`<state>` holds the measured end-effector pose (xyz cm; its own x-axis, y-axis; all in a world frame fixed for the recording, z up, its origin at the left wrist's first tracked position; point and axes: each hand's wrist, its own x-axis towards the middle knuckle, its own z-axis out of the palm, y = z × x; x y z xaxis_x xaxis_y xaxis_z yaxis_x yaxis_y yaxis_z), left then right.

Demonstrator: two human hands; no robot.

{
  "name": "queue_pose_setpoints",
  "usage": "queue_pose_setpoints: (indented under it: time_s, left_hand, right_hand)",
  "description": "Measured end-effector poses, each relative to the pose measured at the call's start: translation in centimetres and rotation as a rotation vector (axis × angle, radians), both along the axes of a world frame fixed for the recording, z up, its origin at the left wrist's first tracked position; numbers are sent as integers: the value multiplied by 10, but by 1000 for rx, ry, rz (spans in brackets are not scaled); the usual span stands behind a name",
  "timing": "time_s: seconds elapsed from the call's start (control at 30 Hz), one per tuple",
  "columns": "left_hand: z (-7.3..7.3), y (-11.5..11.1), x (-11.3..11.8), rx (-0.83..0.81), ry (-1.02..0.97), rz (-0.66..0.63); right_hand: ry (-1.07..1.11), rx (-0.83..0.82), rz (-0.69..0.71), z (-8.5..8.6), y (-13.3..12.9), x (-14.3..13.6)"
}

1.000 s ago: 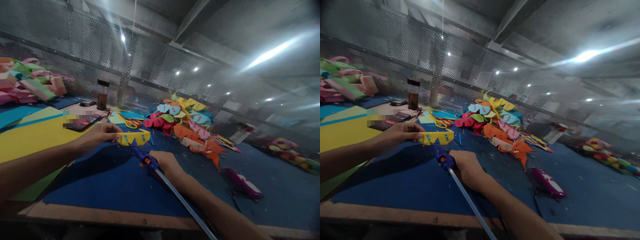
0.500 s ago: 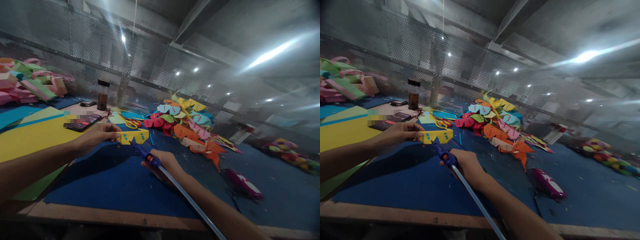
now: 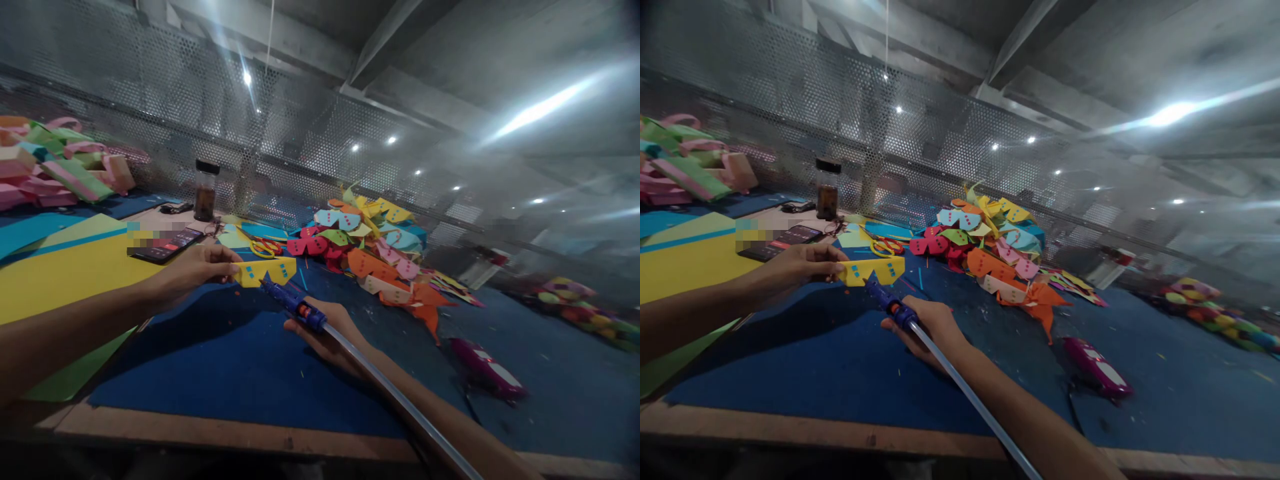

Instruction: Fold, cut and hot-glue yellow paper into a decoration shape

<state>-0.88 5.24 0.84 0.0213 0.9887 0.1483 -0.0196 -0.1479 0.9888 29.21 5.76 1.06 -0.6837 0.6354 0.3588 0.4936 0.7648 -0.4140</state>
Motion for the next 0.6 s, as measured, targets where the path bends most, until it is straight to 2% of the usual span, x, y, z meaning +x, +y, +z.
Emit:
queue_pose_setpoints:
  time_s: [0.27, 0.4, 0.6]
  left_hand:
    - [-2, -1, 0, 16, -2, -2]
    - [1, -3, 3, 2, -11, -5]
    - [5, -5, 5, -10, -11, -15]
  right_hand:
    - [-80, 64, 7, -2, 3, -2]
    - [-115, 95, -17, -5, 4, -2]
    - [-92, 123, 21, -7, 6, -1]
